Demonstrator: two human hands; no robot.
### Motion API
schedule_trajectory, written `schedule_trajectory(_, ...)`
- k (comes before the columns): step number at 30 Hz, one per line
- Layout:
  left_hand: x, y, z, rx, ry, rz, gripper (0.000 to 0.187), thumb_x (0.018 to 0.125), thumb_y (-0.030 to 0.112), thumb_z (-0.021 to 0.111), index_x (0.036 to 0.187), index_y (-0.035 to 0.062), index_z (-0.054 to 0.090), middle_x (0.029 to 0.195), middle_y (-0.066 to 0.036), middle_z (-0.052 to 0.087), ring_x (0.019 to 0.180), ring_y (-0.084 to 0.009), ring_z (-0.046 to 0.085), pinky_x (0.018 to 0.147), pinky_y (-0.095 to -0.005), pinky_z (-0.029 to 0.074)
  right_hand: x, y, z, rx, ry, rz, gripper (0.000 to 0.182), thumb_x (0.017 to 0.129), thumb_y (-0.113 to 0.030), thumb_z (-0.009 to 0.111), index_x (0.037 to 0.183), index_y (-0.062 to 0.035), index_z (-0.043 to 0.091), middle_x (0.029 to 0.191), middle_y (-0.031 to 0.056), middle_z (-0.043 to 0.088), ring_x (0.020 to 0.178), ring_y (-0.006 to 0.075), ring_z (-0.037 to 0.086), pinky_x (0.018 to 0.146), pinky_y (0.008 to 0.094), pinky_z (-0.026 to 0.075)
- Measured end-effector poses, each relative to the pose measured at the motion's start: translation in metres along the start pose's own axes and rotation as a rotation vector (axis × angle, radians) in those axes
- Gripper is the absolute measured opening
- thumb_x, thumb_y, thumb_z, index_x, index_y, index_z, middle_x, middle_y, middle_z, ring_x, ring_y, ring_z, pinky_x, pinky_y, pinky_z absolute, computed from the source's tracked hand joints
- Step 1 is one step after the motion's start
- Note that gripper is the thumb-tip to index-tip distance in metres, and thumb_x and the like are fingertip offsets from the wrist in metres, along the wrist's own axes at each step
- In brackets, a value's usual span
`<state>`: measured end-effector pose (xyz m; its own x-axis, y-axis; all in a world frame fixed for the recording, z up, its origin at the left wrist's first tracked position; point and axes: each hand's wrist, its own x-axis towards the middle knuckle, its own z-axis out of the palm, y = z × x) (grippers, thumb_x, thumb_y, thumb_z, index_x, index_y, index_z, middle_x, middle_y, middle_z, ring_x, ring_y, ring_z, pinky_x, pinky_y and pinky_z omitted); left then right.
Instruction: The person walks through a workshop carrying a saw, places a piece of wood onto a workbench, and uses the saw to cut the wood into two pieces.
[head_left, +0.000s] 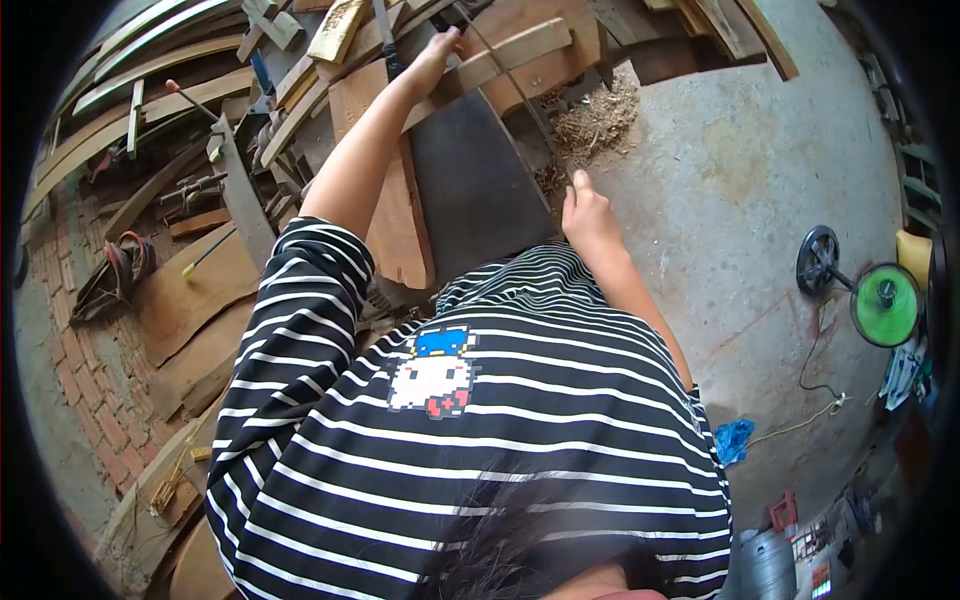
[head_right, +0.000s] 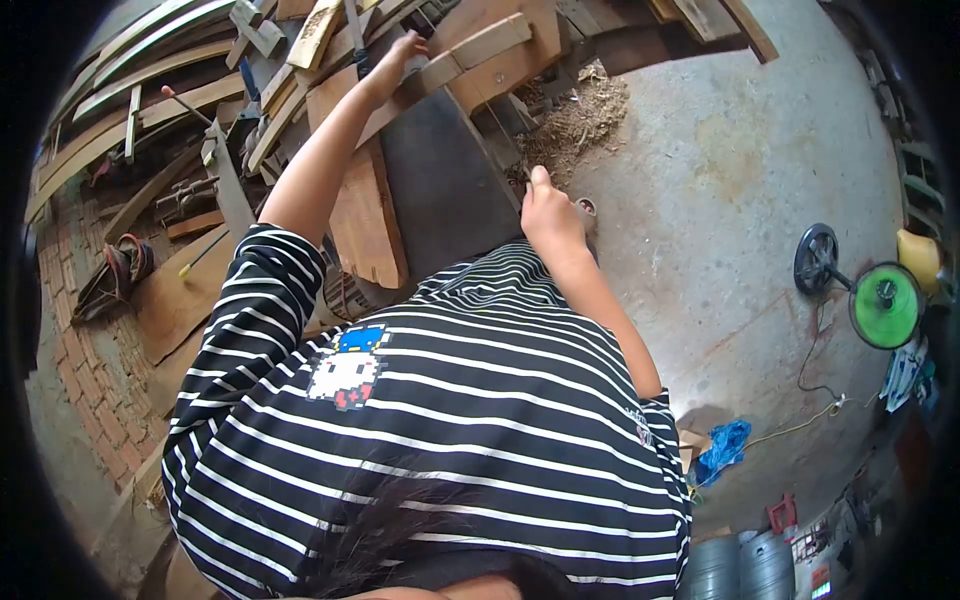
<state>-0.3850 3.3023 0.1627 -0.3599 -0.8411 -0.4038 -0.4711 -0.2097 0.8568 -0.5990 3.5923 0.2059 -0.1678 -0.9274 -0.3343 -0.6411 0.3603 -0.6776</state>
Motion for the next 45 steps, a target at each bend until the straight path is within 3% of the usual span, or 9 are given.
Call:
schedule_trajectory(4, -0.004, 0.062, -0.013, 0.692, 0.966, 0.381, 0.047, 0.093, 0.037, 0.041, 0.116, -0.0034, 0.047, 0.115, -0.023, 0.050, 0.112, -0.0395, 0.041, 0.099, -0.0469, 0.027, 0.000, 0.003, 0.004, -0.049, 0.038, 0.002, 0.020, 0.092, -0.018, 0.048, 0.105, -0.0026, 0.048, 0.072, 0.0275, 0.062, 0.073, 0.0445, 0.063, 0.063, 0.0524, 0.051)
schedule_trajectory(6, -0.013, 0.078, 0.003, 0.593, 1.188, 0.807, 0.043, 0.089, 0.027, 0.046, 0.119, -0.0040, 0.043, 0.120, -0.021, 0.046, 0.117, -0.0372, 0.038, 0.097, -0.0591, 0.018, -0.002, 0.000, 0.001, -0.052, 0.049, -0.007, 0.019, 0.092, -0.017, 0.049, 0.105, -0.0025, 0.048, 0.069, 0.0269, 0.062, 0.071, 0.0448, 0.062, 0.063, 0.0520, 0.050)
schedule_trajectory(10, -0.008, 0.007, 0.052, 0.741, 0.918, 0.340, 0.040, 0.083, 0.011, 0.046, 0.122, 0.0028, 0.043, 0.121, -0.013, 0.050, 0.122, -0.0296, 0.039, 0.099, -0.0522, 0.020, -0.005, -0.005, -0.002, -0.026, 0.006, 0.072, 0.017, 0.092, -0.017, 0.049, 0.104, -0.0045, 0.048, 0.072, 0.0267, 0.062, 0.072, 0.0456, 0.062, 0.063, 0.0537, 0.050)
schedule_trajectory(11, -0.004, 0.009, 0.050, 0.875, 1.077, 0.210, 0.043, 0.080, 0.009, 0.046, 0.123, 0.0084, 0.044, 0.112, -0.006, 0.058, 0.116, -0.0246, 0.047, 0.099, -0.0517, 0.022, -0.005, -0.004, -0.003, -0.039, 0.003, 0.068, 0.017, 0.092, -0.017, 0.049, 0.103, -0.0046, 0.048, 0.073, 0.0270, 0.062, 0.073, 0.0462, 0.062, 0.063, 0.0543, 0.050)
schedule_trajectory(14, -0.005, 0.009, 0.046, 0.884, 0.822, 0.171, 0.045, 0.079, 0.010, 0.047, 0.124, 0.0125, 0.045, 0.102, -0.001, 0.063, 0.107, -0.0199, 0.054, 0.097, -0.0520, 0.023, -0.006, -0.007, -0.006, -0.040, -0.001, 0.063, 0.017, 0.092, -0.017, 0.048, 0.104, -0.0043, 0.047, 0.076, 0.0280, 0.062, 0.075, 0.0474, 0.061, 0.063, 0.0552, 0.050)
schedule_trajectory(18, 0.003, 0.009, 0.056, 0.935, 0.833, 0.054, 0.035, 0.080, 0.011, 0.049, 0.112, 0.0180, 0.059, 0.099, -0.001, 0.065, 0.101, -0.0196, 0.058, 0.098, -0.0443, 0.027, -0.006, -0.011, -0.007, -0.014, -0.019, 0.082, 0.022, 0.092, -0.017, 0.048, 0.109, -0.0028, 0.048, 0.080, 0.0303, 0.062, 0.077, 0.0486, 0.060, 0.064, 0.0547, 0.050)
schedule_trajectory(22, 0.001, 0.022, 0.057, 0.409, 0.791, -0.326, 0.025, 0.081, 0.016, 0.049, 0.100, 0.0168, 0.065, 0.099, -0.007, 0.069, 0.100, -0.0244, 0.062, 0.093, -0.0385, 0.035, -0.008, -0.012, -0.002, -0.025, -0.056, 0.151, 0.027, 0.092, -0.018, 0.048, 0.114, -0.0015, 0.049, 0.082, 0.0317, 0.062, 0.078, 0.0489, 0.060, 0.065, 0.0543, 0.050)
schedule_trajectory(31, -0.008, 0.037, 0.064, 0.414, 0.831, -0.204, 0.022, 0.082, 0.019, 0.046, 0.093, 0.0172, 0.065, 0.089, -0.012, 0.070, 0.084, -0.0327, 0.066, 0.076, -0.0432, 0.051, -0.005, 0.000, 0.001, 0.033, 0.022, 0.051, 0.014, 0.092, -0.013, 0.048, 0.101, -0.0023, 0.048, 0.067, 0.0290, 0.059, 0.067, 0.0475, 0.059, 0.052, 0.0529, 0.044)
schedule_trajectory(45, -0.002, 0.034, 0.066, 0.567, 0.760, -0.269, 0.022, 0.082, 0.020, 0.046, 0.081, 0.0175, 0.068, 0.088, -0.012, 0.069, 0.086, -0.0329, 0.065, 0.074, -0.0433, 0.050, 0.001, 0.001, -0.008, 0.081, -0.117, 0.114, 0.013, 0.093, -0.014, 0.048, 0.100, -0.0036, 0.046, 0.076, 0.0297, 0.061, 0.074, 0.0487, 0.059, 0.058, 0.0551, 0.047)
